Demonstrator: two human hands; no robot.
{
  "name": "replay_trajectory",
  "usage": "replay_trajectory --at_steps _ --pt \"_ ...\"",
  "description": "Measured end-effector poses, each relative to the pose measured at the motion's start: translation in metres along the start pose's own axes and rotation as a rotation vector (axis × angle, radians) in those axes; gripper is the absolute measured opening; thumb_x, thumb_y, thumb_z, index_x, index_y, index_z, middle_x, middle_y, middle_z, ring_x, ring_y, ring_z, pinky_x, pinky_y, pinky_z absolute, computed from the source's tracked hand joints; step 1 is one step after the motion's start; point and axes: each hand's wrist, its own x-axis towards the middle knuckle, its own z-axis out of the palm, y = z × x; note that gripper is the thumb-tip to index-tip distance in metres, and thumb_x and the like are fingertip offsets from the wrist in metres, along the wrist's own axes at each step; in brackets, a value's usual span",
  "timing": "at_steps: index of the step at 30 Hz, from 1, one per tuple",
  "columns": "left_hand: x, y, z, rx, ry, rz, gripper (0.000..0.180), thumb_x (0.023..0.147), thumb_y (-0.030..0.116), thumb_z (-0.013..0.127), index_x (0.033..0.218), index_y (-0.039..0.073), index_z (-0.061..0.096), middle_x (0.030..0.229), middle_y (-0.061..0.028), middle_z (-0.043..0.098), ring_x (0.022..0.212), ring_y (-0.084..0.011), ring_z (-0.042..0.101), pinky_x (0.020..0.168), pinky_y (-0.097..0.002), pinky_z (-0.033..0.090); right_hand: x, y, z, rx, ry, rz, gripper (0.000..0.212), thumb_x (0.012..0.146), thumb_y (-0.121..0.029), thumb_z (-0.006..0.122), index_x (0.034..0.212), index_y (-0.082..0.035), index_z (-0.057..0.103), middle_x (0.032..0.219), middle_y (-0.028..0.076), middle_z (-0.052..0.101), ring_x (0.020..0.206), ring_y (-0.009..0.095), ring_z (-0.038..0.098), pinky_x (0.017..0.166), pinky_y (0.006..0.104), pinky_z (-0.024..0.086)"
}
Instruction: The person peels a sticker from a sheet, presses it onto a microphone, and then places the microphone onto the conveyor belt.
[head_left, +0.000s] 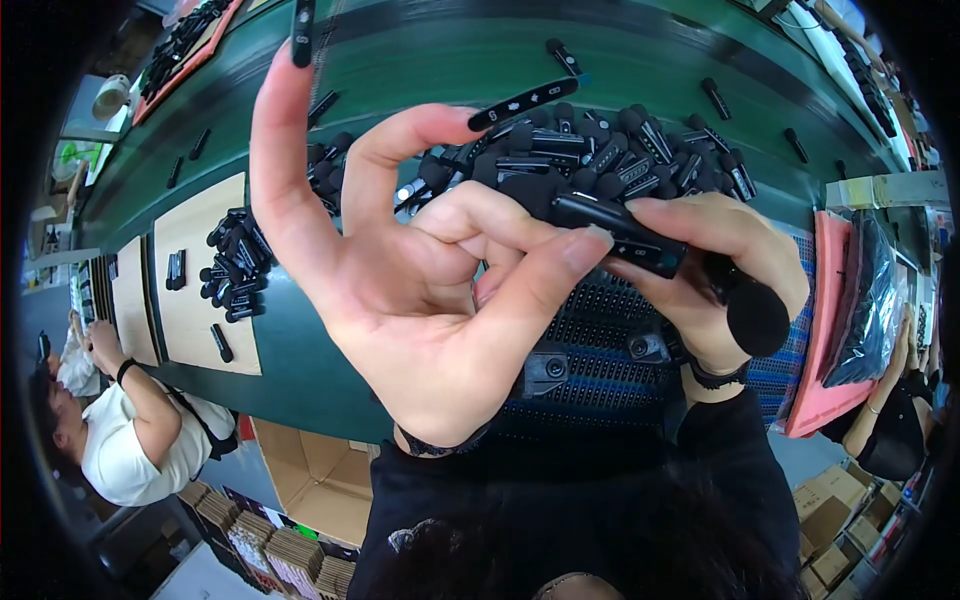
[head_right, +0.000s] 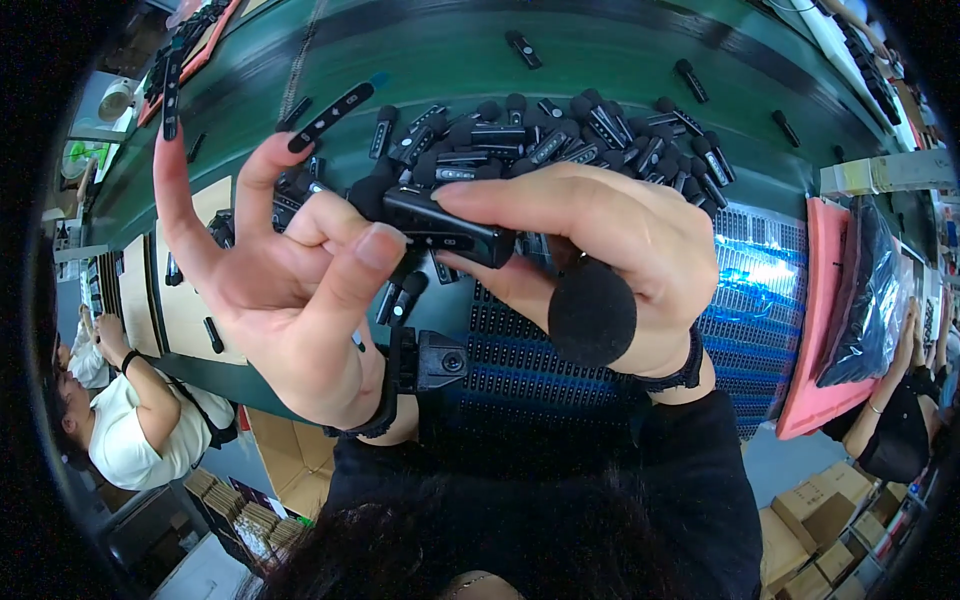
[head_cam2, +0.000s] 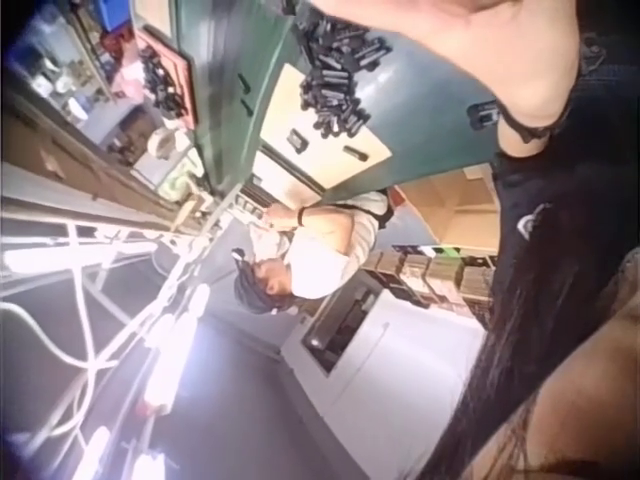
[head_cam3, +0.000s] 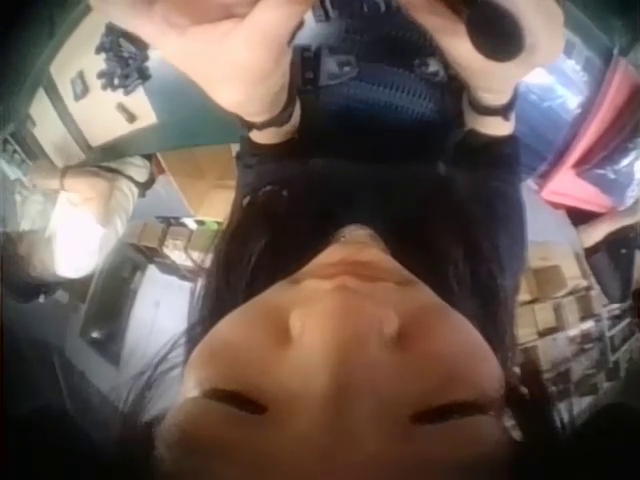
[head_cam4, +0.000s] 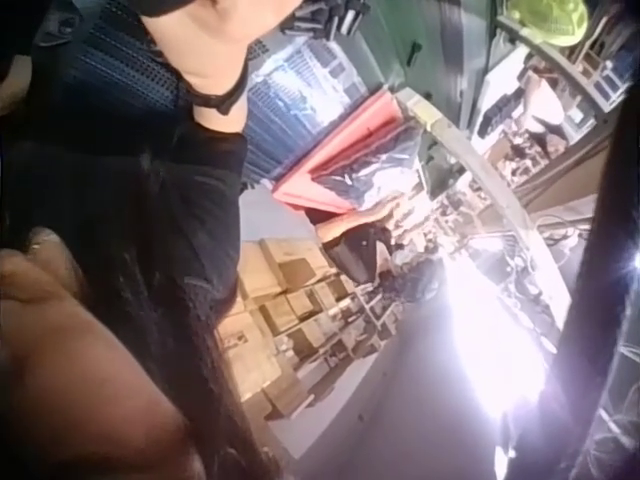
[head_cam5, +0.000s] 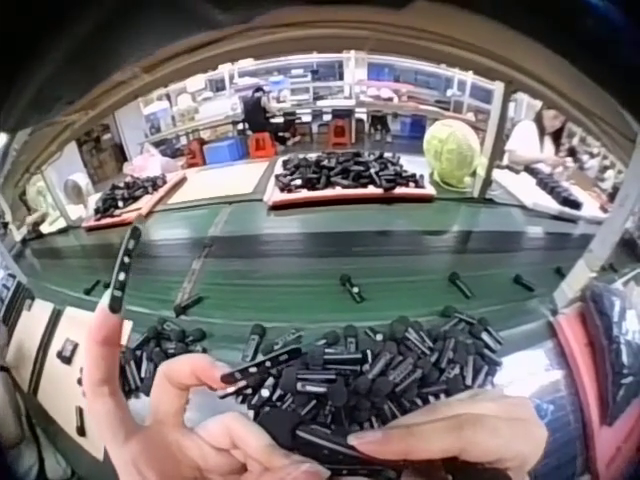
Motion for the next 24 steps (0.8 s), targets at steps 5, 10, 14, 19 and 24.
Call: replay_trajectory --at_steps 5,10,14,19,24 --pt "-0.001 0.0 -0.001 0.004 -0.011 0.017 0.092 0.06 -0.02 0.058 0.132 0.005 0.006 0.11 -0.0232 0.043 0.06 -0.0141 0.052 0.051 -0.02 0.042 0.001 -0.003 0.001 0.0 0.014 0.008 0.034 0.05 -0.003 0.077 0.08 -0.001 0.062 0.074 0.009 0.062 0.059 0.013 0.055 0.05 0.02 0.039" --pt "-0.001 -0.002 -0.004 0.006 -0.059 0.075 0.092 0.061 -0.02 0.058 0.132 0.005 0.005 0.11 -0.0233 0.043 0.059 -0.014 0.052 0.051 -0.0201 0.043 0.001 0.001 0.001 0.016 0.015 -0.051 0.033 0.051 -0.002 0.076 0.08 -0.001 0.062 0.074 0.009 0.061 0.06 0.013 0.055 0.051 0.0205 0.04" --pt "-0.004 0.0 0.004 0.094 0.008 0.061 0.094 0.06 -0.021 0.058 0.132 0.006 0.003 0.11 -0.0232 0.042 0.06 -0.0148 0.054 0.051 -0.0199 0.043 0.001 0.002 -0.001 0.033 0.007 -0.053 0.032 0.052 -0.002 0.075 0.081 -0.001 0.062 0.074 0.009 0.061 0.06 0.013 0.055 0.05 0.0205 0.04" --pt "-0.006 0.001 0.008 0.145 0.02 0.083 0.096 0.059 -0.021 0.059 0.132 0.006 0.002 0.11 -0.0226 0.042 0.061 -0.0148 0.055 0.052 -0.0192 0.044 0.001 -0.001 -0.002 0.012 -0.002 -0.03 0.032 0.052 -0.003 0.075 0.082 -0.001 0.062 0.074 0.009 0.061 0.058 0.013 0.054 0.049 0.0205 0.039" --pt "-0.007 0.002 0.013 0.221 0.057 0.07 0.096 0.059 -0.02 0.061 0.132 0.007 0.004 0.107 -0.0208 0.043 0.06 -0.0128 0.055 0.051 -0.0177 0.043 0.0 -0.001 0.0 -0.005 0.026 -0.063 0.031 0.052 0.0 0.073 0.081 -0.002 0.062 0.075 0.009 0.062 0.053 0.009 0.049 0.046 0.0176 0.035"
